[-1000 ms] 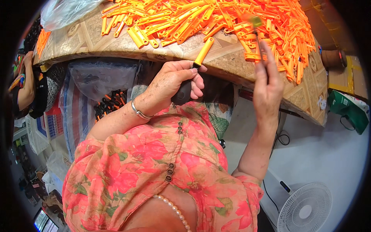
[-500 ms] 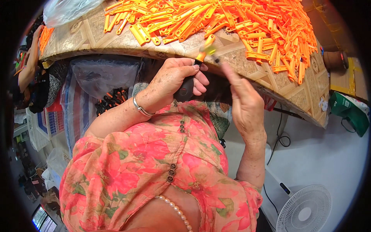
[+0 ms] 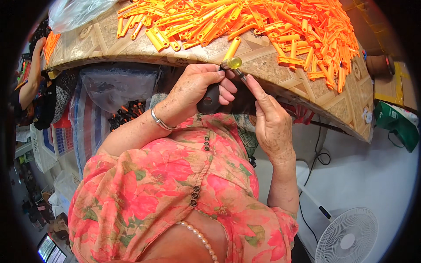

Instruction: The person assembles orange plastic components by inserting them into a black plastic holder and tapping them with a hammer. The person repeatedly picks up orange pieces from a pile, fits them into the black holder, and uses a hammer to secure them before placing the finished unit aside.

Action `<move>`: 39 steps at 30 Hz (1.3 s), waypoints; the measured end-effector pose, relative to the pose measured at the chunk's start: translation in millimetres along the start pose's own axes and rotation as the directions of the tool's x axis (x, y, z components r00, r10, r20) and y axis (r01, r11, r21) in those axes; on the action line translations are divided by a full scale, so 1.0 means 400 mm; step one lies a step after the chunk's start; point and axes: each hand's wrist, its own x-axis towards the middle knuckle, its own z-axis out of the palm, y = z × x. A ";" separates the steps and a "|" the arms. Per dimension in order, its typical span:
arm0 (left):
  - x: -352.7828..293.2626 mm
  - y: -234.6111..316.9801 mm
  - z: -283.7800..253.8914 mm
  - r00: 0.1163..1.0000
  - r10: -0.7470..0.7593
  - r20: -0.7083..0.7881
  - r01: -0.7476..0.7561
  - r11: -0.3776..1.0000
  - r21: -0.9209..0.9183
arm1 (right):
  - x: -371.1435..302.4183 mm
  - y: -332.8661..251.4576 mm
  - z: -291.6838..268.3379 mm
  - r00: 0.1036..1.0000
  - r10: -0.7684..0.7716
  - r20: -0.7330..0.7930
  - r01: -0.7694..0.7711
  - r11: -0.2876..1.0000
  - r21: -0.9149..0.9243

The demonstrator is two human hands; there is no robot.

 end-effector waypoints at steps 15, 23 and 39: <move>-0.001 -0.001 0.003 1.000 0.006 -0.010 -0.006 1.000 0.006 | 0.008 -0.002 0.004 0.986 -0.046 -0.157 0.074 0.982 0.175; 0.004 -0.009 -0.006 1.000 0.005 0.003 -0.005 1.000 -0.009 | 0.034 -0.011 -0.009 0.999 -0.028 -0.022 0.029 0.998 0.049; -0.027 -0.001 -0.016 0.962 0.195 0.189 -0.237 0.943 0.235 | 0.243 0.258 -0.200 0.831 -0.215 -0.512 -0.153 0.797 -0.584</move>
